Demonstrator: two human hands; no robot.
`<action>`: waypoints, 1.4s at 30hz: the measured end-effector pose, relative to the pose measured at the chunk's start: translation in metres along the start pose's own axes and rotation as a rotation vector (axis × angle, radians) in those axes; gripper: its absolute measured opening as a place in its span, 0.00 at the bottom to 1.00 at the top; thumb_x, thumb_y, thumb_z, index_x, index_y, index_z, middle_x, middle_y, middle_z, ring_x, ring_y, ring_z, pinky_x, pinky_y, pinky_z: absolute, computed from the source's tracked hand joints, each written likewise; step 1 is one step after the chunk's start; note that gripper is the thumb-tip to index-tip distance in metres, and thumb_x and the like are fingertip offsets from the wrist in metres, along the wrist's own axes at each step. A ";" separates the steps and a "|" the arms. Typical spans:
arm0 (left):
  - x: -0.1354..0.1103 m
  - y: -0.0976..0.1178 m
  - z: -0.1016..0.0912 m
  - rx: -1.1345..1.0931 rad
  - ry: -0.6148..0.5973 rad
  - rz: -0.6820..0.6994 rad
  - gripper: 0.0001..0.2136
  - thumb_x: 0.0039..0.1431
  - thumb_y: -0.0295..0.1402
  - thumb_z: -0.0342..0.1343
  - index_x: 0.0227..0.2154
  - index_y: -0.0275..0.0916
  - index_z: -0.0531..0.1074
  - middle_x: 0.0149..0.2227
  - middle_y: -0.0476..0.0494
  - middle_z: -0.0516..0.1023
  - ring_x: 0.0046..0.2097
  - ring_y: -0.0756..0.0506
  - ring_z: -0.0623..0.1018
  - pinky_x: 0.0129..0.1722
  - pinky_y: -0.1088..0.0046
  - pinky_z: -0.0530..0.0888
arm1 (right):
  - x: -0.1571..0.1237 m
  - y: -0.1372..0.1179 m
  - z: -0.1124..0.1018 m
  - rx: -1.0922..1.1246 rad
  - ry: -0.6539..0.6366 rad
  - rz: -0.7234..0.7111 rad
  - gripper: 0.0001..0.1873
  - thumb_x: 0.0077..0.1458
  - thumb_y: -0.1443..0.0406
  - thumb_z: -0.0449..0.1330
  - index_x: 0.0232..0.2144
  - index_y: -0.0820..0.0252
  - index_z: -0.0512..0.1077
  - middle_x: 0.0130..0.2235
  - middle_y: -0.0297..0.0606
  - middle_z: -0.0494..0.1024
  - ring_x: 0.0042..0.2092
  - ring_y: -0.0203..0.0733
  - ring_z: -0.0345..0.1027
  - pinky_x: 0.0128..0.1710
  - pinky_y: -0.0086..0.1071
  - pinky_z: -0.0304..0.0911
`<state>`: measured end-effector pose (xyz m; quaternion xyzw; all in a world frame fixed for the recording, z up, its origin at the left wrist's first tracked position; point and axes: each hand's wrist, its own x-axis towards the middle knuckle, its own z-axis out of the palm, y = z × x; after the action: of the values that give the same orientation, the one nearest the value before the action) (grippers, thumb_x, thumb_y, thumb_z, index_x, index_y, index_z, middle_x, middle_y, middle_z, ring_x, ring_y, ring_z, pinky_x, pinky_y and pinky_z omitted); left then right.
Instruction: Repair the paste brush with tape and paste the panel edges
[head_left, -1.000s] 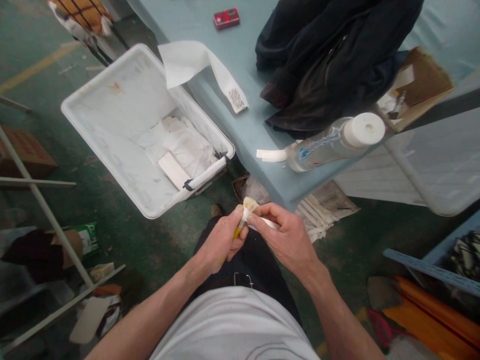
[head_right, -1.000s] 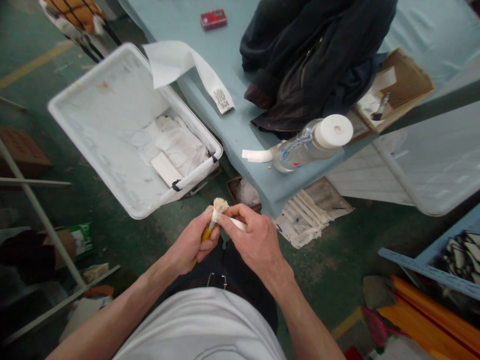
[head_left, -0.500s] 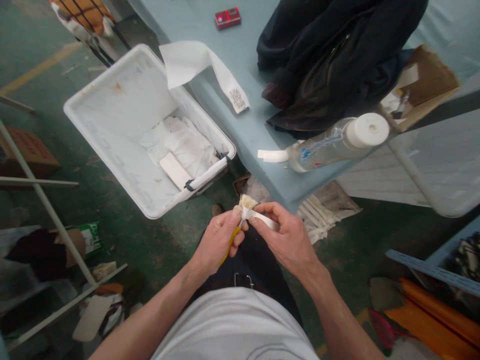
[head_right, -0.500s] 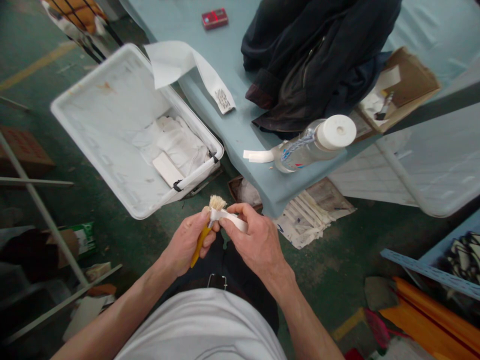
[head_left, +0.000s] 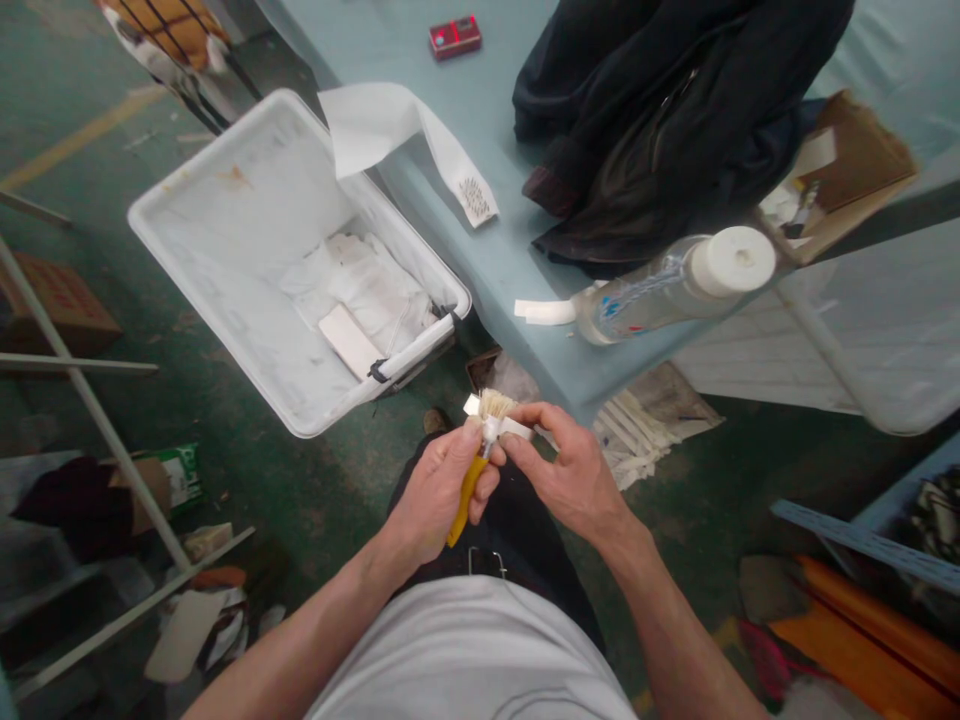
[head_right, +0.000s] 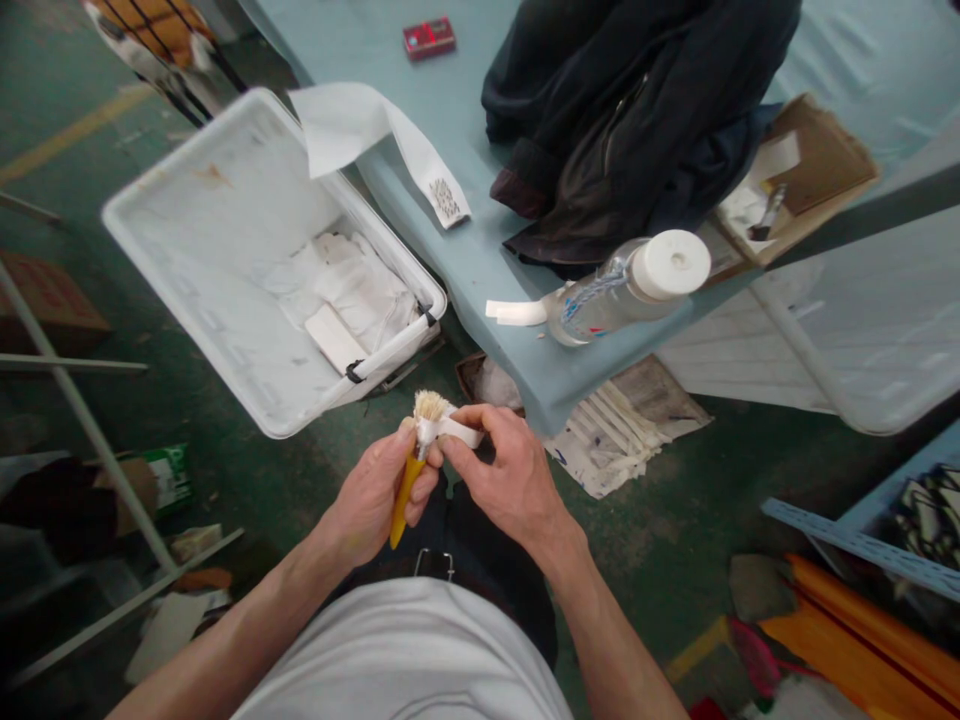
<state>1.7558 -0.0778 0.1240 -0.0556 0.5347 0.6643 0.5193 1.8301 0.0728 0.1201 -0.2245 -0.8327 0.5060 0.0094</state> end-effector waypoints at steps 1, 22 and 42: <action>0.000 -0.001 0.000 -0.015 -0.008 0.006 0.30 0.58 0.66 0.56 0.32 0.38 0.70 0.18 0.58 0.65 0.16 0.56 0.62 0.16 0.82 0.60 | 0.000 0.000 -0.001 0.002 0.018 -0.003 0.12 0.63 0.56 0.60 0.44 0.55 0.76 0.46 0.41 0.84 0.48 0.49 0.76 0.52 0.43 0.67; 0.031 -0.001 0.020 -0.061 -0.084 0.291 0.30 0.65 0.63 0.51 0.37 0.37 0.76 0.36 0.44 0.75 0.36 0.48 0.73 0.35 0.74 0.72 | -0.029 -0.034 -0.003 0.185 -0.058 0.214 0.17 0.67 0.49 0.57 0.38 0.56 0.75 0.37 0.39 0.84 0.37 0.45 0.79 0.38 0.34 0.72; 0.030 0.001 0.023 0.278 -0.234 0.515 0.26 0.72 0.54 0.48 0.41 0.37 0.81 0.32 0.44 0.77 0.34 0.45 0.77 0.41 0.69 0.75 | -0.015 -0.035 -0.015 0.130 0.097 0.194 0.32 0.68 0.40 0.50 0.22 0.55 0.62 0.22 0.30 0.63 0.26 0.36 0.57 0.27 0.33 0.53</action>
<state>1.7527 -0.0413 0.1152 0.2300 0.5535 0.6966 0.3944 1.8343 0.0655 0.1605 -0.3274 -0.7711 0.5460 0.0153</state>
